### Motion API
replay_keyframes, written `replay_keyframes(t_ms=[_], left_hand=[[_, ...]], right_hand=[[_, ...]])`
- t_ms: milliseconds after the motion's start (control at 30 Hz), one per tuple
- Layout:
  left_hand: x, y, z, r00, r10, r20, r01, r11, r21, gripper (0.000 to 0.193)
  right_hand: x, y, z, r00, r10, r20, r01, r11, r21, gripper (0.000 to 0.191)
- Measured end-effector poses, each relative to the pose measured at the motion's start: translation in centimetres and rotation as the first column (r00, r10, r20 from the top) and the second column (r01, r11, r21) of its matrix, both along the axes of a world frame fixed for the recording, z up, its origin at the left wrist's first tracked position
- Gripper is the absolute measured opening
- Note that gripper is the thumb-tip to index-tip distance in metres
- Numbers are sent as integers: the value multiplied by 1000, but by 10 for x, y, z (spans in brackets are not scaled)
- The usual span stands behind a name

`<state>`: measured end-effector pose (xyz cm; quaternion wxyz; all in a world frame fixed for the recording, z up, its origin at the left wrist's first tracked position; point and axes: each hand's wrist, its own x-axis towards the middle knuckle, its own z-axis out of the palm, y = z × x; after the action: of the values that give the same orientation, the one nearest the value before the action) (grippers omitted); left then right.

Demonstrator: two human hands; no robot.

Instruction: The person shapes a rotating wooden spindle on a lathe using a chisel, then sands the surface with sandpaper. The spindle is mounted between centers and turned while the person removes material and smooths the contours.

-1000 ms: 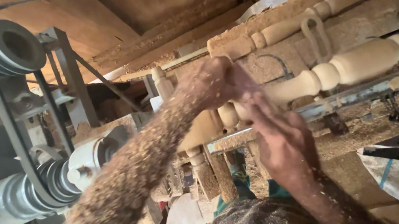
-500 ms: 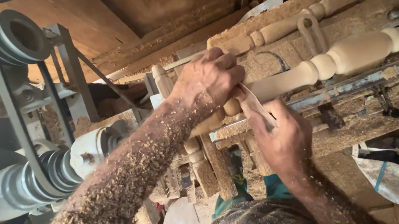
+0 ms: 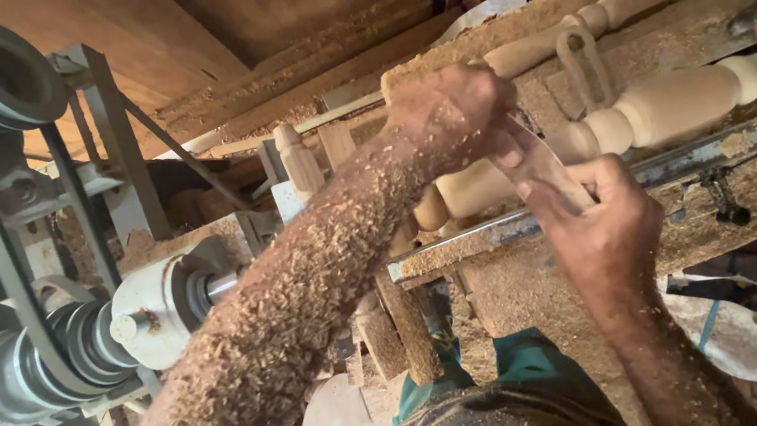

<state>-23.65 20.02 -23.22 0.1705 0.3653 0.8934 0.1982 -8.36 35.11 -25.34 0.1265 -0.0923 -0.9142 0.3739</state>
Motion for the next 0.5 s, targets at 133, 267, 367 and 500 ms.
replay_keyframes(t_ms=[133,267,367,500], left_hand=[[-10,-10,16,950,154,272,-50,934,-355,40],[-14,-33,19,952,121,283,-6,927,-376,46],[-22,-23,10,910,153,385,-47,961,-271,46],[-27,2,8,912,145,385,-82,981,-174,38]], right_hand=[[2,-21,-4,997,20,77,-17,999,-31,30],[6,-38,-21,997,25,69,-21,998,-59,41],[0,-25,-17,999,-15,-33,13,998,-55,48],[-11,-7,5,988,55,-145,-61,997,-41,36]])
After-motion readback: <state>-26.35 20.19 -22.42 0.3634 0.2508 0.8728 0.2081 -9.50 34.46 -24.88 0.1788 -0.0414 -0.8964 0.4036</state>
